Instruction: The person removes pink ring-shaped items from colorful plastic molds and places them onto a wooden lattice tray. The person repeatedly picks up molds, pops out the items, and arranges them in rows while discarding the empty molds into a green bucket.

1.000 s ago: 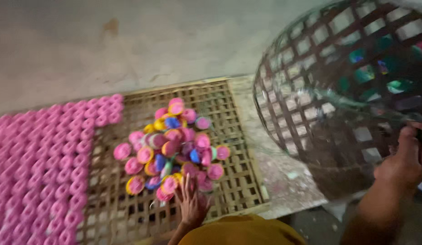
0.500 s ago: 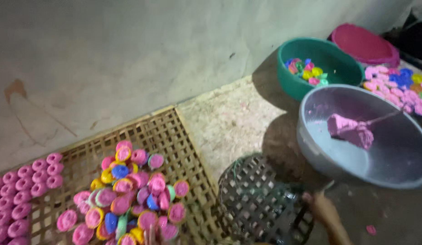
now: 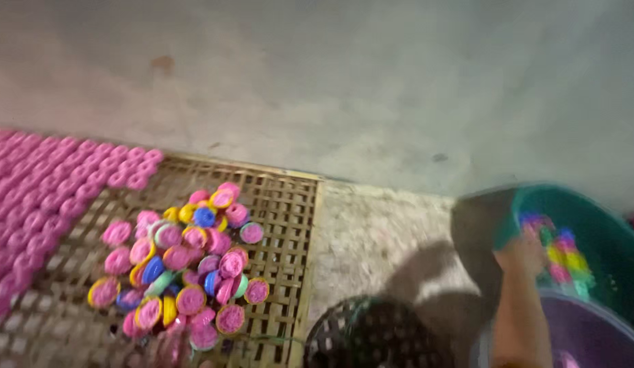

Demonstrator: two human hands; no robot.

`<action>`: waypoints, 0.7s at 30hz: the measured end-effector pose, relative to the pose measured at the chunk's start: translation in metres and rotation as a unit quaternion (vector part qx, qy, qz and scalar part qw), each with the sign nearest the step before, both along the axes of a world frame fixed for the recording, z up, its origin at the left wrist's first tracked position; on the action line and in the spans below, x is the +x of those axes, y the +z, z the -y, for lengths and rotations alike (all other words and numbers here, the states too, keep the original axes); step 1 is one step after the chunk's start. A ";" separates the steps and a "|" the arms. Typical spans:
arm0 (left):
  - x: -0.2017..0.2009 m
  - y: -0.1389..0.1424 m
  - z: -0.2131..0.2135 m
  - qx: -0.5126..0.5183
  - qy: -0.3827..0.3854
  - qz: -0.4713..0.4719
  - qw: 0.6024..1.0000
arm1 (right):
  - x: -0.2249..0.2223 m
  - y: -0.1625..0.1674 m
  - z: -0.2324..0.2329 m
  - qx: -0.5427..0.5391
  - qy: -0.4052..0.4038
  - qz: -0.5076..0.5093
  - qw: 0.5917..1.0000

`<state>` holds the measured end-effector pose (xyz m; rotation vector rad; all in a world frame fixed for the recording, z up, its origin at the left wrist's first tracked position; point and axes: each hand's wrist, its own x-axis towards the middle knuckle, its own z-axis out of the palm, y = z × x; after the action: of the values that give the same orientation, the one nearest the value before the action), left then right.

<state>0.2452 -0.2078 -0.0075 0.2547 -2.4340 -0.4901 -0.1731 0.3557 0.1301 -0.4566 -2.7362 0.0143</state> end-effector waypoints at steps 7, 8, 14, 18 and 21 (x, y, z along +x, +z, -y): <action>0.033 0.028 -0.007 -0.008 0.055 0.004 0.998 | -0.019 0.003 -0.025 -0.056 -0.111 0.116 0.985; 0.045 0.023 0.007 -0.011 0.086 0.024 0.996 | -0.020 0.006 -0.027 -0.049 -0.106 0.114 0.987; 0.075 -0.008 0.060 -0.039 0.180 0.101 0.978 | -0.032 0.029 -0.045 -0.004 -0.064 0.063 0.996; 0.059 -0.010 0.057 -0.040 0.179 0.099 0.978 | -0.037 0.034 -0.057 0.017 -0.023 0.032 0.999; 0.049 -0.008 0.058 -0.036 0.165 0.098 0.981 | -0.039 0.038 -0.062 0.044 0.039 -0.012 0.998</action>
<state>0.2941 -0.2657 -0.0154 0.6900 -2.5225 -0.2373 -0.2123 0.4173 0.1679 -0.3223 -2.7163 -0.0797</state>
